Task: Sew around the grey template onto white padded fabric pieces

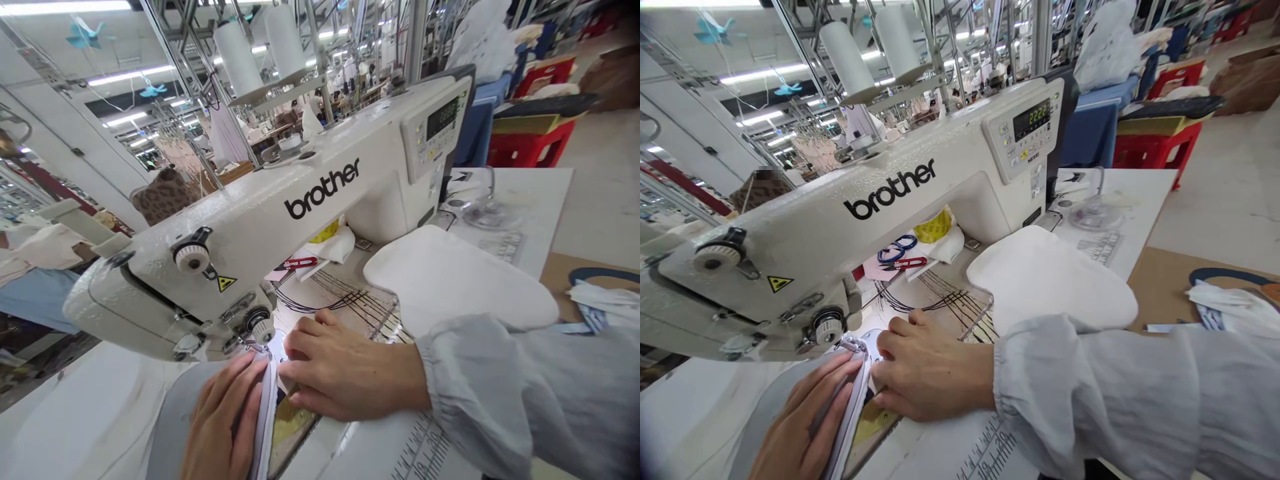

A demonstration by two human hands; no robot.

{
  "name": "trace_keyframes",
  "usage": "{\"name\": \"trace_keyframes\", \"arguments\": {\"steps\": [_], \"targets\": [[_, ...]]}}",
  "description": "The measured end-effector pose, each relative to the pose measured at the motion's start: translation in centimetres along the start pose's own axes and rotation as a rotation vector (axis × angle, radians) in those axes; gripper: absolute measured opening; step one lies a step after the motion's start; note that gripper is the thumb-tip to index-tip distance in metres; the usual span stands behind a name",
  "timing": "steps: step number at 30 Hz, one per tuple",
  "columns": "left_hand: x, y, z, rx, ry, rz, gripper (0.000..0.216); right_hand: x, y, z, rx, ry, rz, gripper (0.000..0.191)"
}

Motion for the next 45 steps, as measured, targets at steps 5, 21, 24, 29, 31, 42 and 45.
{"name": "trace_keyframes", "arguments": {"steps": [5,21,24,29,31,42,45], "targets": [[0.1,0.4,0.3,0.036,0.026,-0.027,0.028,0.0,0.1,-0.1,0.028,0.0,-0.003,0.029],[2.5,3.0,2.9,0.141,-0.173,-0.114,0.035,0.3,-0.1,0.0,-0.035,-0.033,0.014,0.027],[2.6,3.1,2.9,0.128,-0.226,-0.121,0.033,0.3,0.0,0.0,-0.022,-0.03,0.008,0.027],[2.7,3.2,2.9,0.126,-0.308,-0.138,0.035,0.1,-0.1,0.0,-0.013,-0.017,0.009,0.027],[2.9,3.3,3.0,0.148,-0.305,-0.144,0.036,0.1,0.0,-0.1,-0.013,-0.018,0.007,0.026],[2.1,3.7,3.5,0.194,-0.212,-0.231,0.044,1.1,0.3,0.1,-0.05,-0.123,0.004,0.021],[1.4,3.7,3.1,0.149,-0.285,-0.247,0.045,0.8,0.1,0.0,-0.042,-0.094,0.008,0.021]]}}
Point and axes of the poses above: each hand's wrist, its own z-axis away from the middle knuckle, its own y-axis out of the palm, x = y × z, the point moved 10 cm from there along -z, towards the middle knuckle, and after that the axes turned 9 degrees about -y, right-handed, at the moved point
